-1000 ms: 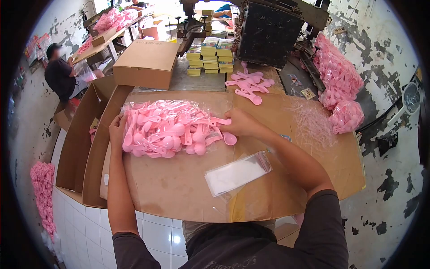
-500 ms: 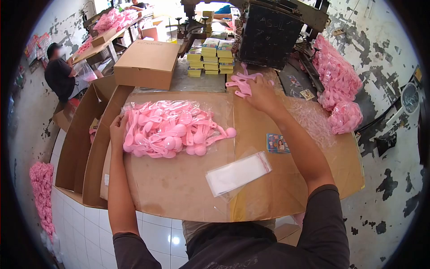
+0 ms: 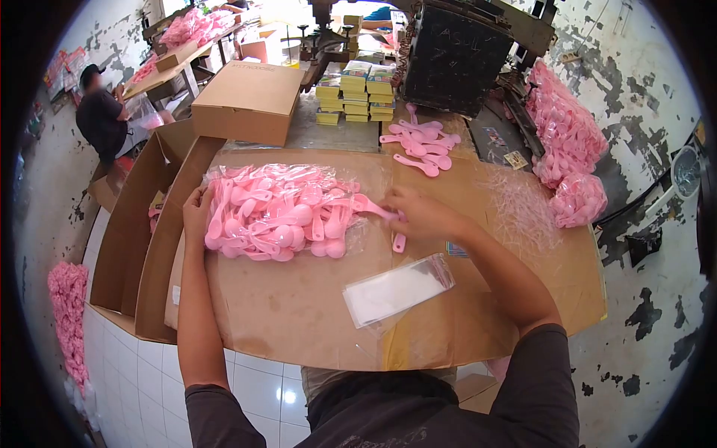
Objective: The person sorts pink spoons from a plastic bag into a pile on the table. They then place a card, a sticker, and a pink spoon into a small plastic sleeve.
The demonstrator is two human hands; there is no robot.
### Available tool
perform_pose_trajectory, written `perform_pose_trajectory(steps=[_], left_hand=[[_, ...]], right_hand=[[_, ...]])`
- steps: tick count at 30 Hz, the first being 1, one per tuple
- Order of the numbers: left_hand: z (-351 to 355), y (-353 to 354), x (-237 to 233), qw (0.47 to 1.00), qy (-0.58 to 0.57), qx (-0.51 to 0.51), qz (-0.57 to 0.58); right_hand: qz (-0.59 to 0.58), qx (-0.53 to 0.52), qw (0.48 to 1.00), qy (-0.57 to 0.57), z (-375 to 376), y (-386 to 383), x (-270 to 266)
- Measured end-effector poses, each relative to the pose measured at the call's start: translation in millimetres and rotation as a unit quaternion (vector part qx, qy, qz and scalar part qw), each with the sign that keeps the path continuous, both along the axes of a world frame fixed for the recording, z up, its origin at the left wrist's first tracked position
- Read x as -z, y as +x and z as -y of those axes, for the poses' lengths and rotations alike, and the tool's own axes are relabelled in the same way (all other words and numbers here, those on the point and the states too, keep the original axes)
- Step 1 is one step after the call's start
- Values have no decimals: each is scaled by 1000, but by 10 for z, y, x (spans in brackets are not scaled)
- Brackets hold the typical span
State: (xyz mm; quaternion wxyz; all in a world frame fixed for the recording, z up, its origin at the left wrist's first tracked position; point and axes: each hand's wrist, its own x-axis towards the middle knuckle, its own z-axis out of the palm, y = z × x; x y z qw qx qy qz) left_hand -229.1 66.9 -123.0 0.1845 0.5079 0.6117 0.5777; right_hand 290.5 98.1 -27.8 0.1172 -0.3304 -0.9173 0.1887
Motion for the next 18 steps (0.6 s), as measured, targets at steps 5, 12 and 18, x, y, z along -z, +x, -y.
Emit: perform_pose_trajectory(steps=[5,12,18], left_hand=[[15,45,-26,1000,10,-2,4],[4,36,15,1000,6,-6,16],[2,6,3,1000,-5,-15,2]], right_hand=[[-16,-16,999,-43,5,261,45],[-87,70,971,213,-591,542,279],[-14,77,995,-68,-379,527,-193]])
